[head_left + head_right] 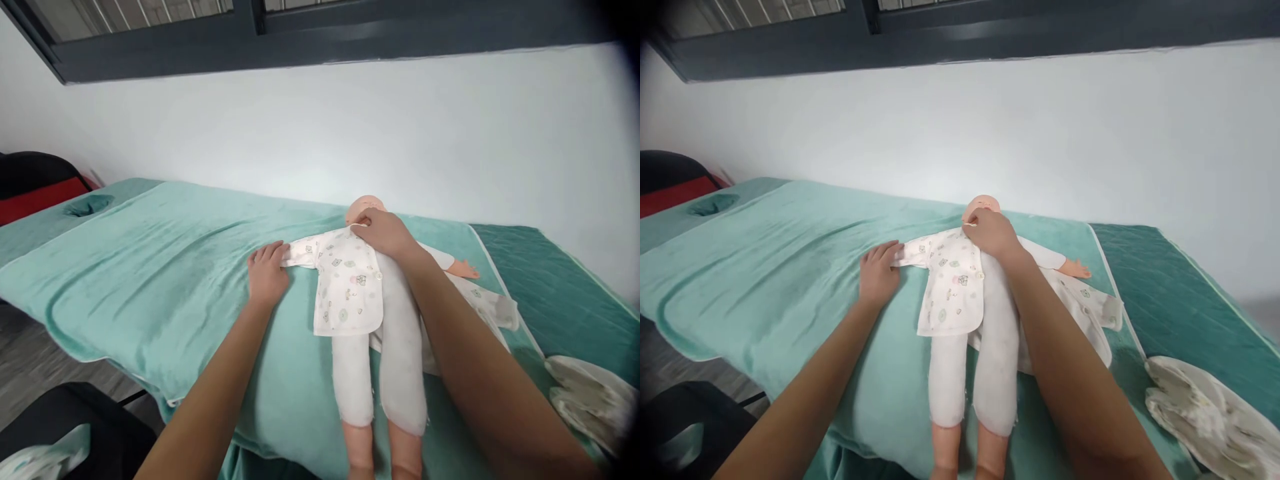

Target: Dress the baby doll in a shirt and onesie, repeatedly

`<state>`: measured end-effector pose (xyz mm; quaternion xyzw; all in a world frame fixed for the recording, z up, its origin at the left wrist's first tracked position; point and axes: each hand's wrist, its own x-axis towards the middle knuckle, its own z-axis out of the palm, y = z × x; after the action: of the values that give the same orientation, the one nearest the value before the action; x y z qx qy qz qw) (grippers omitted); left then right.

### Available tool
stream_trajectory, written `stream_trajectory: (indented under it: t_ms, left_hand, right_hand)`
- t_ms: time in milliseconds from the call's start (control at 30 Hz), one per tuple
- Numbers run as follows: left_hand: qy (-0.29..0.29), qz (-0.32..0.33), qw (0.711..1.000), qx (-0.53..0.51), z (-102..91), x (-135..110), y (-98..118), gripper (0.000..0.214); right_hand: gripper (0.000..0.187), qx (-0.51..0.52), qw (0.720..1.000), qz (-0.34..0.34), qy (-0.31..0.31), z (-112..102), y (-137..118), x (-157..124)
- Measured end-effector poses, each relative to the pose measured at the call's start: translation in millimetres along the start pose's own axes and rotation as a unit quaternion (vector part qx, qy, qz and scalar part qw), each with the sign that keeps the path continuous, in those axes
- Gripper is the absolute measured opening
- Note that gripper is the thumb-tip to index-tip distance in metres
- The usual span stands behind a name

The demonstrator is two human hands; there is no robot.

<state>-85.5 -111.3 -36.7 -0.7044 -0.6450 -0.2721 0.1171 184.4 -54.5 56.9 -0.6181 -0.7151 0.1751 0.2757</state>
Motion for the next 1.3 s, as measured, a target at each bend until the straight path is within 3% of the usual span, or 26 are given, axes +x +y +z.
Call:
stream_trajectory:
  t_ms: [100,267,467,633,733,833,967,1067,1167,1300]
  left_hand:
    - [-0.021,0.047,0.999,-0.016,1.5,2.0,2.8,0.060]
    - [-0.039,0.054,0.998,-0.019,5.0,7.8,1.4,0.055]
    - [-0.032,0.029,0.999,0.000,8.7,8.7,-0.7,0.052]
    - [0.013,0.050,0.999,-0.006,2.2,5.3,3.7,0.049]
    - [0.049,0.073,0.996,-0.033,-9.6,-11.9,16.1,0.045]
    - [0.053,0.094,0.989,-0.101,-25.4,-46.9,37.6,0.033]
    - [-0.050,0.095,0.977,-0.186,-43.1,-93.4,68.3,0.030]
    - [-0.090,0.065,0.975,-0.194,-46.9,-105.9,81.3,0.037]
    - [-0.060,0.056,0.982,-0.173,-44.4,-106.5,84.5,0.023]
    - [0.034,0.119,0.976,-0.178,-44.1,-113.4,83.0,0.014]
  right_hand:
    - [0.021,0.090,0.995,0.021,0.024,1.1,10.2,-3.8]
    - [0.023,0.227,0.961,0.089,0.128,5.6,22.2,-4.9]
    - [0.019,0.148,0.975,0.076,0.144,6.6,20.5,-15.5]
    - [0.035,0.145,0.976,0.037,0.158,1.9,14.9,-56.8]
    - [0.036,0.144,0.980,-0.005,0.135,-0.1,13.6,-88.4]
    - [0.037,0.128,0.984,-0.063,0.109,0.4,14.7,-116.0]
    - [0.039,0.098,0.983,-0.116,0.100,5.5,16.9,-142.3]
    - [0.035,0.081,0.981,-0.142,0.109,11.0,18.2,-154.3]
    - [0.032,0.115,0.975,-0.147,0.122,14.4,21.1,-159.2]
    - [0.029,0.229,0.958,-0.120,0.125,13.0,28.2,-158.7]
